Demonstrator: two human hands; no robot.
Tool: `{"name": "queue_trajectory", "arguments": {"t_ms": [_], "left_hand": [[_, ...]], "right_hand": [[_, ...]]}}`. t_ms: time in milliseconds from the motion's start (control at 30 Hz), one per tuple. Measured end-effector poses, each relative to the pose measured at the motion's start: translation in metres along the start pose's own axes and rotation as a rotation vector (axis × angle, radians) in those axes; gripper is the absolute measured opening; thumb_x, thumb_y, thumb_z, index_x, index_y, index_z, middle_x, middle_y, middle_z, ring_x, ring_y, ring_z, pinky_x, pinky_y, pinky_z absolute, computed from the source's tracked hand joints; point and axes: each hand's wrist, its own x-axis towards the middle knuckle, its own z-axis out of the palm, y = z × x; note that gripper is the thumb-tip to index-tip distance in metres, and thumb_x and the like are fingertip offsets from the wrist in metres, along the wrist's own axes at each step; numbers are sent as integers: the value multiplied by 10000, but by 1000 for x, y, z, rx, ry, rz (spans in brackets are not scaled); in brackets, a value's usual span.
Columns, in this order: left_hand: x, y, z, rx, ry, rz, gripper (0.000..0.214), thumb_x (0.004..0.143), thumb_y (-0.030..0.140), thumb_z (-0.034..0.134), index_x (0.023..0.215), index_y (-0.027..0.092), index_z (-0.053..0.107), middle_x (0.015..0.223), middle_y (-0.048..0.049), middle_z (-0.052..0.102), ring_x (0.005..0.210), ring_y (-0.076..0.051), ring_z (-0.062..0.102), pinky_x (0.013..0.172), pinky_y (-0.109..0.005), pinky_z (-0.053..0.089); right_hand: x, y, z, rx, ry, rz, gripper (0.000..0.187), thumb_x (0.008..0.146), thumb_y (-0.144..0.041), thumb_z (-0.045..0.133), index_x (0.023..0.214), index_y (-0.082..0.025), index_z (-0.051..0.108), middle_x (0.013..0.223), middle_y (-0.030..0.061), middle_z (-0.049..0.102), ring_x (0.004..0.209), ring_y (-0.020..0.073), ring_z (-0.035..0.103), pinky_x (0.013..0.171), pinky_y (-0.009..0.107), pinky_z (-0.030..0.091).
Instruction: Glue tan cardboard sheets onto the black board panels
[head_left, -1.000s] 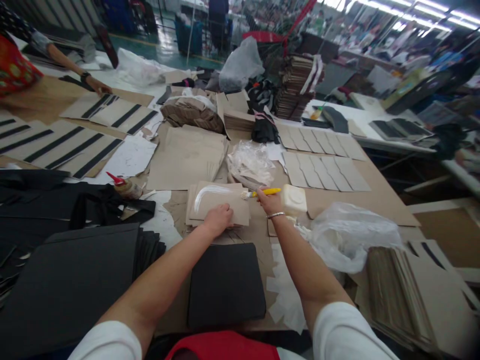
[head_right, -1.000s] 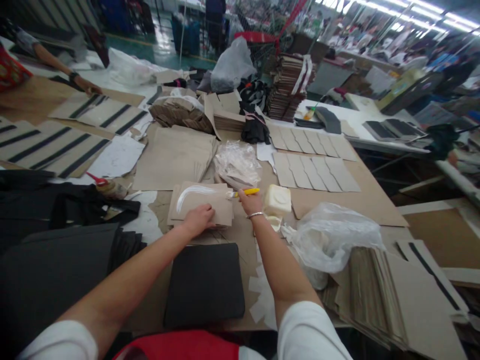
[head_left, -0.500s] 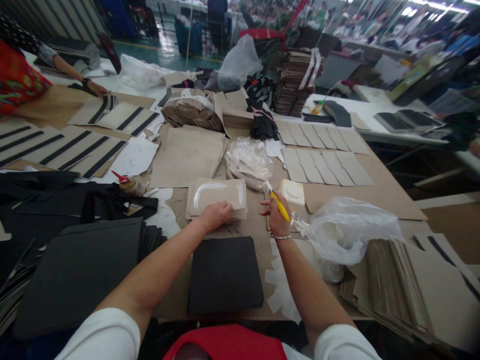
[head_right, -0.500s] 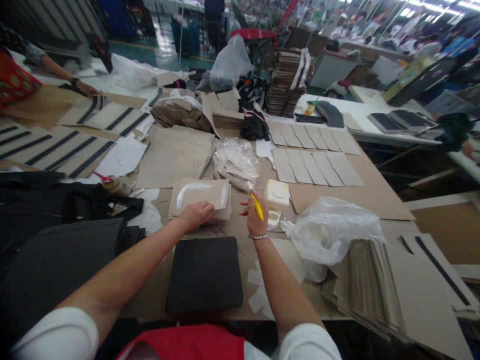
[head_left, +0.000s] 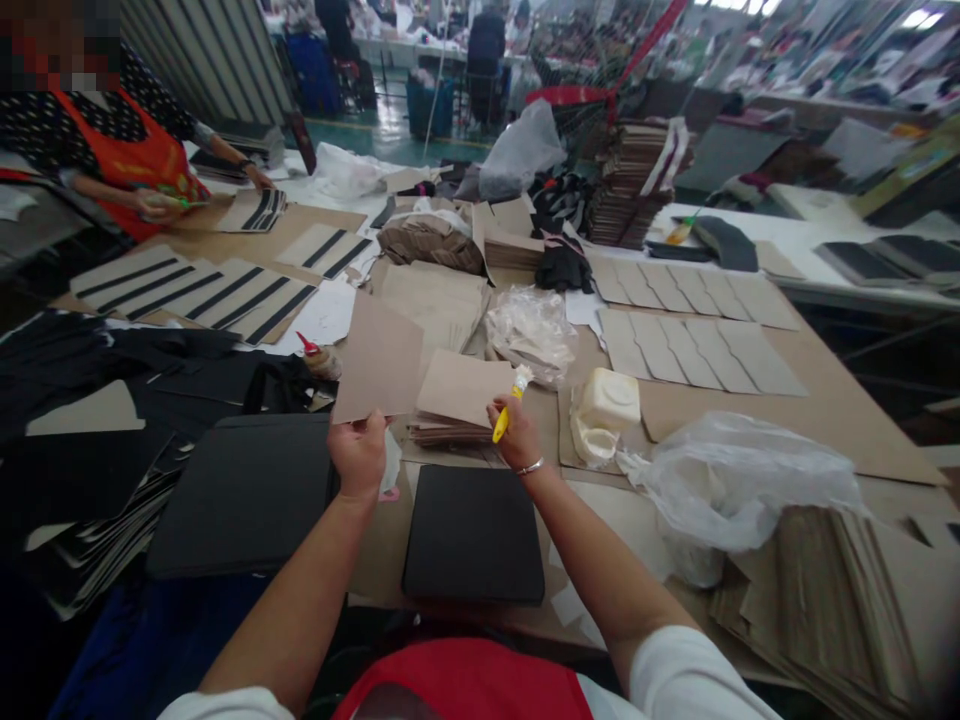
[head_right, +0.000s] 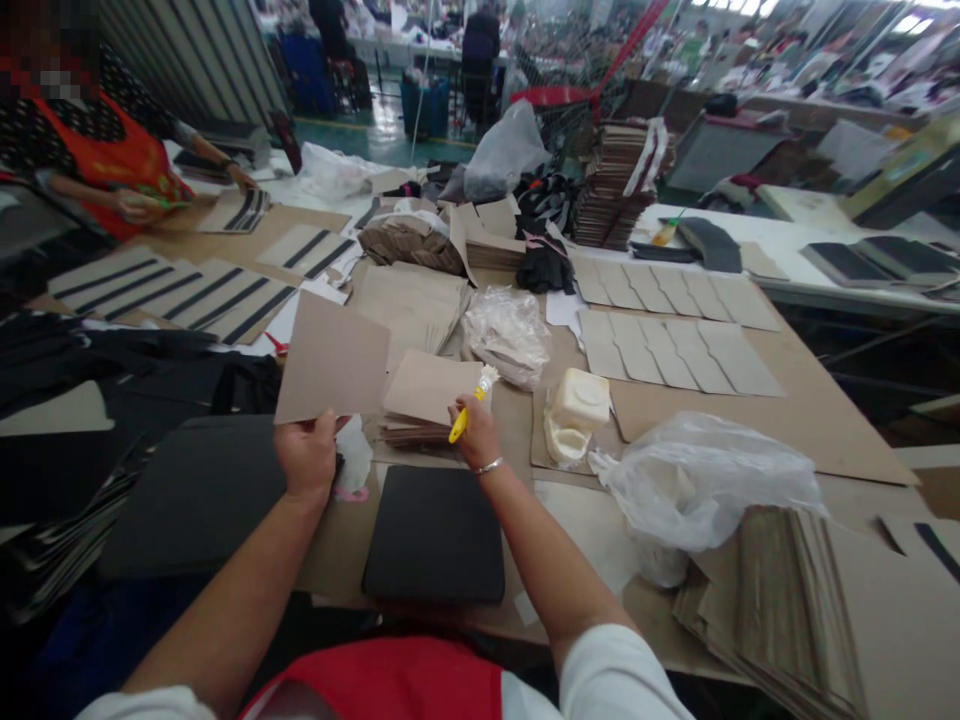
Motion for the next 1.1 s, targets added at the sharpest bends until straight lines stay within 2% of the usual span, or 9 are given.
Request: {"name": "queue_trajectory", "arguments": {"t_ms": [100,200,300,433,600,700,833,1033,1100], "left_hand": [[-8,-2,-17,42,89,-8,237,699,249,597,907,136,610,859,-47,652,793,-168,645,754,-329,545],[-3,0,-35,85,179,9,259,695,237,593,931,131,610,885,-61,651,799,-178,648,742,-338,555],[4,10,-49,-51,217,-23,356,689,212,592,1040,160,573,965,-55,644,839,-177,644,712,-340,569],[-9,28,-49,-323,128,-192,396,660,187,622,1050,213,563,989,-27,639,834,-169,646,665,-341,579],[-49,33,-31,-470,-15,-459,388,631,196,665,1009,208,582,905,-14,651,747,-141,640,645,-303,568],[-75,28,-25,-477,-119,-578,443,625,221,691,1048,208,557,919,-23,646,707,-123,627,614,-271,557],[-107,16,-22,-495,-222,-679,493,622,215,716,1064,245,502,1020,-27,627,839,-145,630,650,-248,546],[-142,-8,-20,-498,-264,-839,461,644,211,709,1042,248,481,1015,-15,615,852,-139,621,674,-260,543],[-148,-12,-19,-489,-278,-863,447,650,213,703,1036,245,481,1012,-11,612,844,-136,620,672,-264,541]], "right_hand": [[-7,-11,15,10,-56,8,232,866,-369,470,1041,-228,529,946,59,674,830,183,630,731,287,460],[-9,-10,30,-124,-154,41,197,866,-327,474,1025,-228,532,934,60,670,798,185,619,679,268,434],[-10,-8,33,-177,-184,30,189,870,-302,456,1010,-208,542,906,75,663,790,191,611,670,265,418],[-17,-20,22,1,-57,13,212,878,-374,435,970,-210,533,900,65,653,788,184,613,708,276,432],[-34,-34,-7,212,151,92,276,843,-440,475,974,-198,479,864,58,630,771,162,603,726,280,454],[-51,-21,-24,256,190,120,269,822,-396,500,994,-195,453,795,24,598,726,145,580,726,283,456],[-88,7,-43,234,279,187,237,796,-343,495,979,-194,471,852,35,579,792,162,555,770,326,452],[-150,24,-51,501,329,510,233,846,-404,455,989,-222,428,748,-22,554,649,131,559,632,297,481],[-163,24,-51,506,323,542,265,825,-417,508,985,-223,423,723,-37,542,613,122,549,607,285,482]]}}
